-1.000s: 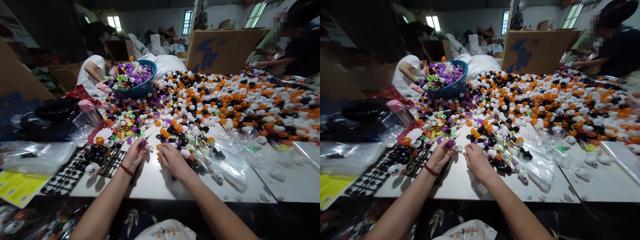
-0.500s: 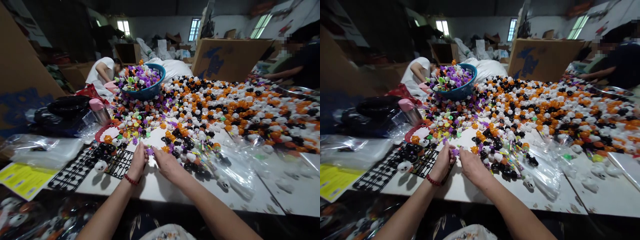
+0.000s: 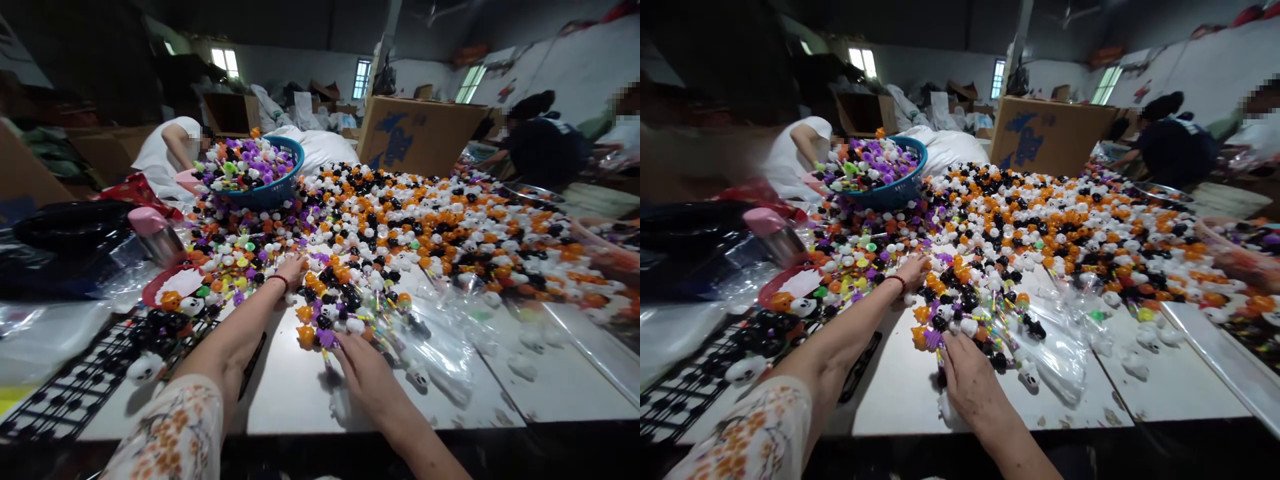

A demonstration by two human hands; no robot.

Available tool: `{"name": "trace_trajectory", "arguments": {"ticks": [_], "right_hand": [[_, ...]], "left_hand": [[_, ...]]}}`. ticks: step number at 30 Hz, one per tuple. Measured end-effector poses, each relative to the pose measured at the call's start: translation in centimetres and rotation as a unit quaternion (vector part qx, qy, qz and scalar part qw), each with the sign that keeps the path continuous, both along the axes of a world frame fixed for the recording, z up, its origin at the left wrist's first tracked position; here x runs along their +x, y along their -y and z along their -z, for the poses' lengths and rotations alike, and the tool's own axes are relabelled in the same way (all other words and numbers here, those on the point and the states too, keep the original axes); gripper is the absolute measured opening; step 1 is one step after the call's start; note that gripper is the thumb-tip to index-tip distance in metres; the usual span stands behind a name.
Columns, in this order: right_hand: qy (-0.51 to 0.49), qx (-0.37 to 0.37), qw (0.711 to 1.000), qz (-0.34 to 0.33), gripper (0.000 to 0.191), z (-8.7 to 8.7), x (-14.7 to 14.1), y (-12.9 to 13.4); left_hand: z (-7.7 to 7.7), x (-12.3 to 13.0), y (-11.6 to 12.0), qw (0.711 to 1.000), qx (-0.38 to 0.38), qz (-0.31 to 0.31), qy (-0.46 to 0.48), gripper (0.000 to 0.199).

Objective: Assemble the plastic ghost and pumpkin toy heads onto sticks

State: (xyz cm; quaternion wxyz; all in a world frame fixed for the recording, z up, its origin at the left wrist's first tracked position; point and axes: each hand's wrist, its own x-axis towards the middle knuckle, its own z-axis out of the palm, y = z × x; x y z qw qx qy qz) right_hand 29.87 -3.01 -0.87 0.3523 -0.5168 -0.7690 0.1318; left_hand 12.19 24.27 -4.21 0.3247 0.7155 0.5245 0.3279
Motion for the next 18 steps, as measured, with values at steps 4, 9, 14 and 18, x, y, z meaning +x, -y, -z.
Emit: {"name": "trace_trajectory", "arguments": {"ticks": [4, 9, 14, 18], "right_hand": [[-0.022, 0.0, 1.0, 0.008, 0.026, 0.3, 1.0, -0.2], [-0.089, 0.019, 0.994, 0.056, 0.023, -0.3, 1.3, -1.2], [-0.139, 0.037, 0.988, 0.056, 0.022, -1.6, 0.8, -1.9], [-0.136, 0.048, 0.989, 0.032, 0.024, -2.0, 0.0, -1.9]], "left_hand": [[-0.2, -0.3, 0.2, 0.999, -0.032, -0.013, 0.036, 0.024], [-1.6, -2.0, 5.0, 0.988, -0.078, -0.03, 0.131, 0.026], [-2.9, -3.2, 13.2, 0.919, -0.201, 0.029, 0.339, 0.029], [-3.3, -3.2, 18.2, 0.851, -0.281, 0.059, 0.439, 0.03]]}}
